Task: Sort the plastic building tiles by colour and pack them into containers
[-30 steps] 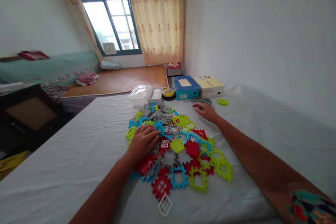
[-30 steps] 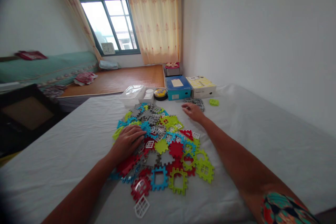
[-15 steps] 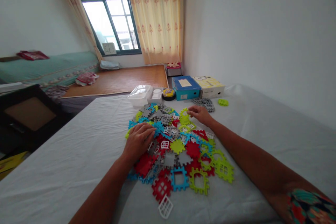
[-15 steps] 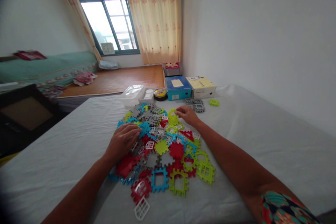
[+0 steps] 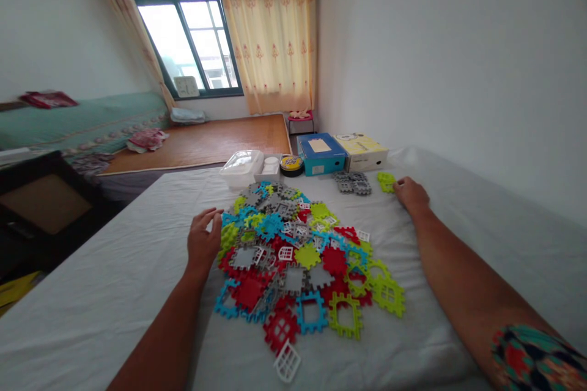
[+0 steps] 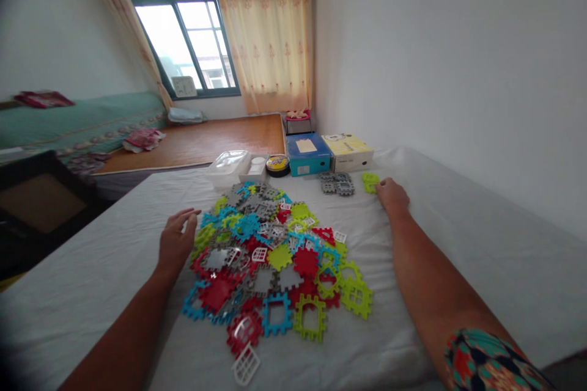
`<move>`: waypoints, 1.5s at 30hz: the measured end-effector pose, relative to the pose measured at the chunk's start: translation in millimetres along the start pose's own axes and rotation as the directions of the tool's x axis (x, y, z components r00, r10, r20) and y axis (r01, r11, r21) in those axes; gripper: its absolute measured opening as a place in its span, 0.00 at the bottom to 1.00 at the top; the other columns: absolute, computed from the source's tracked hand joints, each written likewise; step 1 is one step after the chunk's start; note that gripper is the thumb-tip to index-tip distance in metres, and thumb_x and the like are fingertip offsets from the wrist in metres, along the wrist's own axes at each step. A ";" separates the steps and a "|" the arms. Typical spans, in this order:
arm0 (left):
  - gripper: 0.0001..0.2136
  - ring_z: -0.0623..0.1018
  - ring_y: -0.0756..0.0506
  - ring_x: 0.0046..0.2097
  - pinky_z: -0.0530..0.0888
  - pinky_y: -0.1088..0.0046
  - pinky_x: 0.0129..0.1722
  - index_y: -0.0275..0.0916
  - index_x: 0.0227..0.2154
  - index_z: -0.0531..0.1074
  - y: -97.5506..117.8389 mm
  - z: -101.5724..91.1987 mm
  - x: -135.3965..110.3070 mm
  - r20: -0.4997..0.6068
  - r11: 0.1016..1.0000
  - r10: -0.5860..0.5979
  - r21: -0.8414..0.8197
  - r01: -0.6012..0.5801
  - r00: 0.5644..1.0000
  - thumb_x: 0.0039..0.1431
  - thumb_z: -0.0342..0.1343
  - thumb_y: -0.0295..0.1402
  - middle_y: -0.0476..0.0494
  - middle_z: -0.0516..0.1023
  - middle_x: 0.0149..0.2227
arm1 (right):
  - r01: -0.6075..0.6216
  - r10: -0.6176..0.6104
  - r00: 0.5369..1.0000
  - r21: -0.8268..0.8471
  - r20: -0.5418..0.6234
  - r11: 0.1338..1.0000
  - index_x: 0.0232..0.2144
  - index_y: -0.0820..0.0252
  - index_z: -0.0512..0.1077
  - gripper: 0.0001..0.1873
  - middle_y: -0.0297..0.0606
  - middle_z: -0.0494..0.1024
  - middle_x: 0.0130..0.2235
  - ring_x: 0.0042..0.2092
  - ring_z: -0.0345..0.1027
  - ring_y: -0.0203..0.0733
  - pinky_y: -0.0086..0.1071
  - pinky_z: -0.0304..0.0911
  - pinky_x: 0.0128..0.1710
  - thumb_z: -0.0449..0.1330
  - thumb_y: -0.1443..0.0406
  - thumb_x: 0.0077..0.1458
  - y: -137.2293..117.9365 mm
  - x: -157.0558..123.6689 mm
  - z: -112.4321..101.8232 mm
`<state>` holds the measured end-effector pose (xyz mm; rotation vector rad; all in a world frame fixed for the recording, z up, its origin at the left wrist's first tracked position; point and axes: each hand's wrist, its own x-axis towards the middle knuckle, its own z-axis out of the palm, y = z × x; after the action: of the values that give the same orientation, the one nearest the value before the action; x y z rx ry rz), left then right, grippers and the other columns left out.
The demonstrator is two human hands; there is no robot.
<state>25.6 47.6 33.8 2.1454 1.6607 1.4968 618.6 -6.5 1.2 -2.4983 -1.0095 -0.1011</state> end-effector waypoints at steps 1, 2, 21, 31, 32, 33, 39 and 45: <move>0.17 0.73 0.41 0.50 0.69 0.59 0.55 0.37 0.38 0.77 -1.4 1.1 -0.4 0.003 1.000 0.004 0.000 -0.004 1.000 0.61 0.46 0.41 0.39 0.76 0.44 | 0.003 -0.003 1.000 -0.010 -0.017 1.000 0.44 0.60 0.72 0.21 0.52 0.76 0.42 0.44 0.72 0.53 0.42 0.64 0.40 0.52 0.53 0.57 0.0 -1.0 -0.2; 0.17 0.73 0.41 0.50 0.69 0.59 0.55 0.37 0.37 0.77 -2.3 2.0 -0.8 0.006 1.000 0.006 -0.003 -0.006 1.000 0.61 0.46 0.41 0.39 0.76 0.44 | 0.004 -0.005 0.999 -0.012 -0.036 1.000 0.45 0.61 0.72 0.23 0.53 0.76 0.43 0.44 0.72 0.53 0.42 0.65 0.40 0.51 0.51 0.58 -0.6 -2.0 -0.6; 0.18 0.74 0.41 0.48 0.71 0.60 0.52 0.37 0.37 0.77 0.5 6.9 -4.3 0.093 1.000 0.004 0.011 -0.005 0.996 0.61 0.45 0.43 0.39 0.76 0.44 | 0.134 -0.120 0.990 -0.225 0.074 0.965 0.47 0.66 0.73 0.31 0.57 0.70 0.48 0.47 0.69 0.57 0.45 0.66 0.40 0.50 0.47 0.56 -25.5 -22.8 -6.8; 0.19 0.75 0.42 0.48 0.70 0.63 0.53 0.36 0.38 0.77 -3.7 9.6 -3.9 0.120 1.000 0.000 0.016 -0.002 0.993 0.60 0.45 0.43 0.38 0.77 0.43 | 0.573 -0.621 0.784 0.369 0.013 0.732 0.42 0.60 0.76 0.19 0.44 0.78 0.40 0.39 0.72 0.43 0.35 0.67 0.41 0.54 0.54 0.58 -94.4 -55.0 -13.5; 0.19 0.75 0.42 0.48 0.70 0.63 0.53 0.36 0.38 0.77 -3.9 9.5 -3.8 0.124 1.000 -0.001 0.014 -0.001 0.992 0.60 0.45 0.43 0.38 0.77 0.43 | 0.617 -0.726 0.683 0.471 0.080 0.631 0.43 0.59 0.76 0.19 0.42 0.79 0.39 0.37 0.72 0.42 0.34 0.67 0.40 0.55 0.53 0.57 -107.5 -66.8 -12.6; 0.19 0.75 0.42 0.48 0.70 0.63 0.53 0.36 0.38 0.77 -3.9 9.3 -3.8 0.127 1.000 -0.002 0.013 0.000 0.992 0.60 0.45 0.43 0.38 0.77 0.43 | 0.638 -0.808 0.574 0.548 0.129 0.541 0.44 0.57 0.75 0.20 0.41 0.79 0.39 0.37 0.72 0.42 0.34 0.67 0.40 0.57 0.53 0.55 -118.9 -78.8 -11.0; 0.19 0.75 0.41 0.48 0.70 0.62 0.53 0.37 0.38 0.77 -5.2 8.9 -3.8 0.140 1.000 -0.022 0.017 0.019 0.990 0.60 0.44 0.43 0.39 0.78 0.43 | 0.656 -0.916 0.350 0.647 0.196 0.389 0.48 0.55 0.74 0.26 0.40 0.78 0.43 0.39 0.72 0.43 0.35 0.68 0.40 0.65 0.52 0.48 -142.1 -118.5 -1.5; 0.19 0.76 0.41 0.48 0.70 0.62 0.53 0.37 0.38 0.77 -6.9 12.1 -3.7 0.187 1.000 -0.020 0.022 0.017 0.982 0.59 0.45 0.43 0.39 0.78 0.43 | 0.633 -0.906 0.365 0.656 0.215 0.411 0.44 0.57 0.75 0.22 0.42 0.77 0.42 0.39 0.71 0.41 0.32 0.67 0.38 0.64 0.53 0.50 -138.6 -118.3 -0.4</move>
<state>29.1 53.5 21.2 2.1963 1.6334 1.2347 438.5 5.3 26.3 -1.3308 -2.1549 0.5604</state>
